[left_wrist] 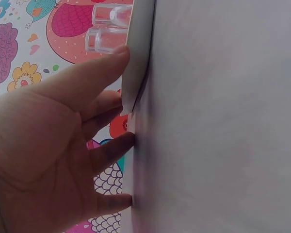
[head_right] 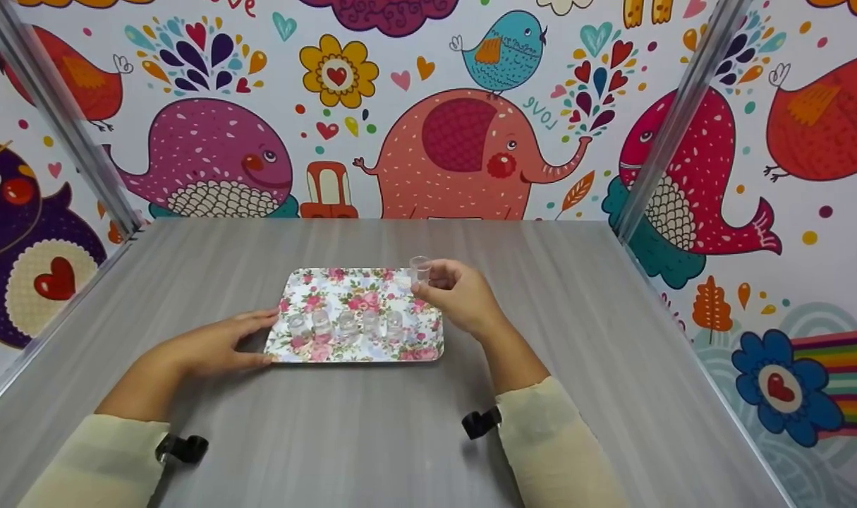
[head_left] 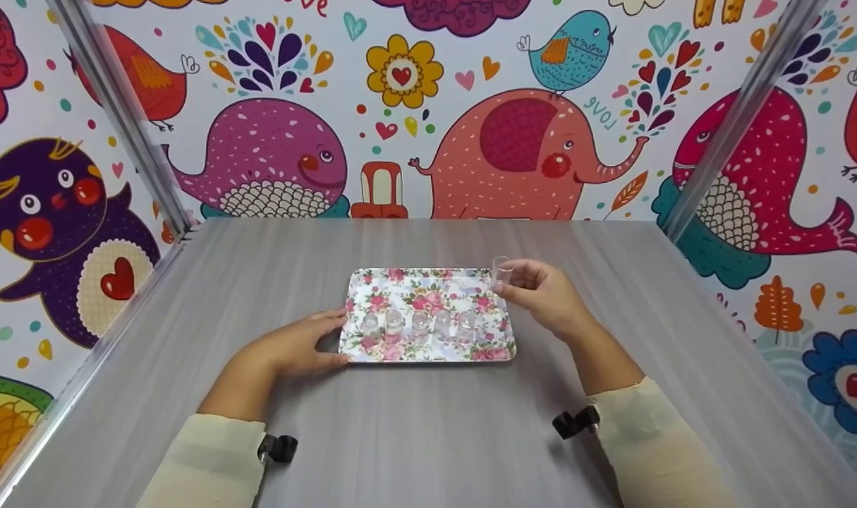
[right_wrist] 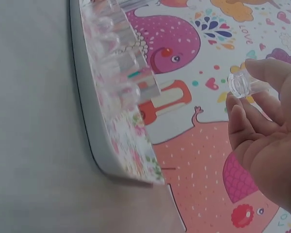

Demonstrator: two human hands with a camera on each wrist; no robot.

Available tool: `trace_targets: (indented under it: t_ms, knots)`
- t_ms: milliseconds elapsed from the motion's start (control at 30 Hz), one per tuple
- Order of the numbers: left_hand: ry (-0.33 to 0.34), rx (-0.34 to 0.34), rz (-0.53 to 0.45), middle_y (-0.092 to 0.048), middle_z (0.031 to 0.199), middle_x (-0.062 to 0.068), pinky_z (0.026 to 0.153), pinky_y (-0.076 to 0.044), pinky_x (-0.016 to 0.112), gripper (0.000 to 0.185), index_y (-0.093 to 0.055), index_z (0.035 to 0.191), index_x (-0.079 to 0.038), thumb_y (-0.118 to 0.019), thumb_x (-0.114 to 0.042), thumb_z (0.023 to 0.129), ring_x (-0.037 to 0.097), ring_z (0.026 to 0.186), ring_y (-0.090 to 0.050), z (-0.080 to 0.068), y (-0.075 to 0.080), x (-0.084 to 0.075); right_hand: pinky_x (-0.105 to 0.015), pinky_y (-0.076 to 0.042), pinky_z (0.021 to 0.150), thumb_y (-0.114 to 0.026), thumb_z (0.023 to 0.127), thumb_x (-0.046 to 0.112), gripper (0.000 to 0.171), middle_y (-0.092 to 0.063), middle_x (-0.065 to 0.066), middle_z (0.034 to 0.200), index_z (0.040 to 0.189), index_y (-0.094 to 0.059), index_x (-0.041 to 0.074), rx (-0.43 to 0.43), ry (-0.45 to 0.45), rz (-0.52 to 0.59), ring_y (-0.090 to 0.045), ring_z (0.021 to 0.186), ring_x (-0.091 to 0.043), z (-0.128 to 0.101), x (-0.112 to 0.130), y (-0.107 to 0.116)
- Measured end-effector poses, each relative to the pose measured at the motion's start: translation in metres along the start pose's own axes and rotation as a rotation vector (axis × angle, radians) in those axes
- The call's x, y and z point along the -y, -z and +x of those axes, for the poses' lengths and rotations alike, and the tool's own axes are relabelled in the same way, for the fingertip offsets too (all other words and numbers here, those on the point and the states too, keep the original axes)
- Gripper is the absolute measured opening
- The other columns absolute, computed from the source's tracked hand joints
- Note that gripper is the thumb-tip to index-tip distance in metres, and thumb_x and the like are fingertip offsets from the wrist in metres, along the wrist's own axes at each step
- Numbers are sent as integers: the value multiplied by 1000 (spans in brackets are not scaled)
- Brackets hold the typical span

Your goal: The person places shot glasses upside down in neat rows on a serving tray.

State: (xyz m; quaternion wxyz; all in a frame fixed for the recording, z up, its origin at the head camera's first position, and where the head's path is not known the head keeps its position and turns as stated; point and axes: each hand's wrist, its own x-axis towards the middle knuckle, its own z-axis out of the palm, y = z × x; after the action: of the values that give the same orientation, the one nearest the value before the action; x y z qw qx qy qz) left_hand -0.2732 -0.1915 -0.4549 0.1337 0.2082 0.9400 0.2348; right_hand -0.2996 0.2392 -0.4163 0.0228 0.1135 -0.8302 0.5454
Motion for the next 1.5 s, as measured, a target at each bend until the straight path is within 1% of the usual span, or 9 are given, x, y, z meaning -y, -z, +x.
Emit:
trace_targets:
  t_ms: [200, 333, 467, 600, 733, 933, 1100, 1300, 1500]
  knots:
    - [-8, -3, -2, -36, 175, 14, 133, -28, 61, 83, -41, 164, -3, -77, -38, 99, 43, 162, -32, -1, 1, 0, -28, -62, 82, -82, 97, 30, 41, -74, -4, 105, 131, -72, 11, 0, 4, 28, -64, 94, -21, 0, -2, 4]
    - [-13, -6, -8, -36, 174, 15, 133, -27, 61, 83, -42, 164, -2, -78, -38, 98, 43, 162, -32, -1, 1, 0, -23, -59, 77, -80, 98, 32, 40, -68, -5, 104, 132, -73, 13, -4, 15, 32, -63, 92, -21, 1, -3, 3]
    - [-14, -5, -5, -36, 174, 15, 133, -27, 61, 82, -41, 164, -2, -77, -38, 99, 43, 162, -32, 0, 0, 0, -22, -60, 78, -82, 96, 35, 41, -68, -7, 107, 131, -74, 15, -23, 14, 49, -64, 94, -22, 1, -4, 2]
    - [-17, -3, -2, -36, 174, 14, 133, -28, 60, 83, -41, 164, -2, -77, -39, 99, 42, 162, -32, 1, 0, 2, -21, -58, 76, -86, 93, 34, 43, -67, -6, 102, 124, -72, 8, -56, 18, 63, -61, 91, -21, 1, -7, 0]
    - [-14, 2, -8, -35, 175, 14, 133, -27, 61, 84, -41, 164, -3, -77, -39, 98, 42, 162, -31, 2, -1, 3, -20, -53, 70, -86, 93, 28, 37, -62, -3, 95, 118, -71, 6, -87, 39, 69, -57, 86, -19, 2, -9, -2]
    - [-6, 4, -8, -34, 176, 13, 133, -27, 61, 84, -40, 165, -3, -77, -39, 99, 42, 163, -30, 2, -1, 4, -19, -52, 71, -84, 95, 26, 37, -63, -2, 97, 124, -75, 5, -76, 72, 51, -57, 88, -18, 2, -12, -4]
    - [-18, -4, -2, -35, 175, 14, 133, -27, 61, 83, -41, 164, -3, -78, -38, 98, 43, 162, -31, 2, -1, 4, -20, -57, 75, -86, 92, 22, 39, -70, -5, 102, 128, -76, 9, -28, 7, 18, -63, 93, -21, 5, -13, -5]
    - [-29, -8, 2, -36, 174, 16, 132, -28, 61, 83, -42, 163, -1, -78, -37, 98, 43, 162, -32, 2, -1, 5, -23, -62, 82, -82, 93, 13, 37, -75, -8, 114, 130, -77, 10, 125, -103, -63, -66, 101, -23, 5, -20, -9]
    - [-24, -5, 10, -35, 175, 14, 133, -27, 61, 83, -41, 163, -1, -77, -39, 98, 43, 162, -31, 2, -1, 5, -22, -56, 74, -83, 89, 6, 35, -75, -7, 104, 124, -80, 11, 241, -91, -167, -62, 91, -18, 7, -30, -17]
